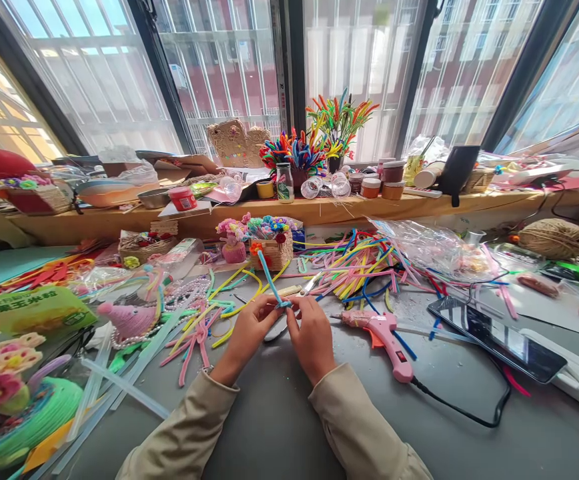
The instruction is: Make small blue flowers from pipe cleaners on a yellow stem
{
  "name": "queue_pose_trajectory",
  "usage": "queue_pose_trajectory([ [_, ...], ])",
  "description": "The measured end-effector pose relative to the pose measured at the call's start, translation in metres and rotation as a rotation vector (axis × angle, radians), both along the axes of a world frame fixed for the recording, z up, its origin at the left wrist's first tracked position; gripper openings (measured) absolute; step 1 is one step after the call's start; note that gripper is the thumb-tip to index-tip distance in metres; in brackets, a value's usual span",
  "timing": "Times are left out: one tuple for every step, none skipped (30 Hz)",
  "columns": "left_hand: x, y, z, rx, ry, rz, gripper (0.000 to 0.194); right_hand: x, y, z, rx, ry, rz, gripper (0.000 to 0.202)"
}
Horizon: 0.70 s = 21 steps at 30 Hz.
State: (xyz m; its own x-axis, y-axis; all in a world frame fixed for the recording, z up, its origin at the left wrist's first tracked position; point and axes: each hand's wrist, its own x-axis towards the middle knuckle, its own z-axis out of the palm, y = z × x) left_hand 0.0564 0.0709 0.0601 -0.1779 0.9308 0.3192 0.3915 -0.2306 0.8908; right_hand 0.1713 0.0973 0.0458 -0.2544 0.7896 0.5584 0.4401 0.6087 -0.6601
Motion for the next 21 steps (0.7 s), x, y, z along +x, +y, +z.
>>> queue_pose_trajectory([
  [0.0004, -0.0002, 0.0002, 0.004, -0.004, 0.009, 0.016, 0.0002, 0.0003, -0.0004, -0.003, -0.007, -0.002, 0.015],
  [0.0007, -0.0005, 0.0006, 0.007, -0.016, 0.019, 0.018, 0.0004, 0.0006, -0.0009, -0.006, -0.015, -0.004, 0.015],
  [0.0009, -0.0007, 0.001, 0.007, -0.029, 0.027, 0.019, 0.0005, 0.0007, -0.0013, -0.008, -0.023, -0.004, 0.014],
  [0.0011, -0.001, 0.0014, 0.003, -0.04, 0.032, 0.019, 0.0006, 0.0007, -0.0018, -0.01, -0.03, -0.005, 0.014],
  [0.0013, -0.0013, 0.0017, -0.001, -0.046, 0.033, 0.017, 0.0006, 0.0005, -0.0021, -0.01, -0.038, -0.005, 0.013],
  [0.0014, -0.0015, 0.002, -0.006, -0.046, 0.031, 0.014, 0.0006, 0.0003, -0.0024, -0.007, -0.045, -0.005, 0.013],
  [0.0014, -0.0017, 0.0022, -0.01, -0.045, 0.027, 0.011, 0.0006, 0.0001, -0.0027, 0.0, -0.053, -0.009, 0.012],
  [0.0014, -0.0017, 0.0024, -0.014, -0.047, 0.027, 0.009, 0.0005, -0.0002, -0.0028, 0.009, -0.064, -0.017, 0.012],
  [0.0014, -0.0017, 0.0024, -0.019, -0.05, 0.031, 0.008, 0.0003, -0.0006, -0.0029, 0.025, -0.078, -0.026, 0.012],
  [0.0014, -0.0017, 0.0024, -0.023, -0.055, 0.038, 0.008, 0.0002, -0.001, -0.0028, 0.045, -0.096, -0.038, 0.012],
  [0.0013, -0.0016, 0.0023, -0.029, -0.059, 0.045, 0.007, 0.0, -0.0014, -0.0027, 0.07, -0.118, -0.051, 0.013],
  [0.0012, -0.0015, 0.0021, -0.033, -0.063, 0.049, 0.007, -0.0003, -0.0019, -0.0025, 0.098, -0.145, -0.063, 0.014],
  [0.0011, -0.0014, 0.0019, -0.035, -0.066, 0.051, 0.007, -0.0006, -0.0025, -0.0023, 0.126, -0.172, -0.075, 0.015],
  [0.0009, -0.0013, 0.0016, -0.034, -0.067, 0.051, 0.007, -0.0009, -0.003, -0.0021, 0.152, -0.199, -0.084, 0.016],
  [0.0008, -0.0012, 0.0013, -0.032, -0.066, 0.05, 0.007, -0.0013, -0.0035, -0.0019, 0.173, -0.222, -0.092, 0.017],
  [0.0007, -0.0012, 0.001, -0.031, -0.062, 0.049, 0.007, -0.0016, -0.0038, -0.0018, 0.185, -0.238, -0.099, 0.017],
  [0.0006, -0.0012, 0.0007, -0.028, -0.054, 0.05, 0.007, -0.002, -0.0041, -0.0017, 0.188, -0.243, -0.105, 0.017],
  [0.0006, -0.0012, 0.0005, -0.026, -0.045, 0.048, 0.007, -0.0022, -0.0042, -0.0018, 0.183, -0.239, -0.109, 0.016],
  [0.0007, -0.0012, 0.0005, -0.024, -0.038, 0.045, 0.007, -0.0025, -0.0042, -0.0018, 0.174, -0.222, -0.112, 0.015],
  [0.0007, -0.0013, 0.0005, -0.02, -0.031, 0.042, 0.008, -0.0027, -0.0041, -0.0019, 0.163, -0.196, -0.113, 0.013],
  [0.0009, -0.0014, 0.0007, -0.013, -0.022, 0.04, 0.008, -0.0028, -0.0039, -0.002, 0.156, -0.166, -0.114, 0.013],
])
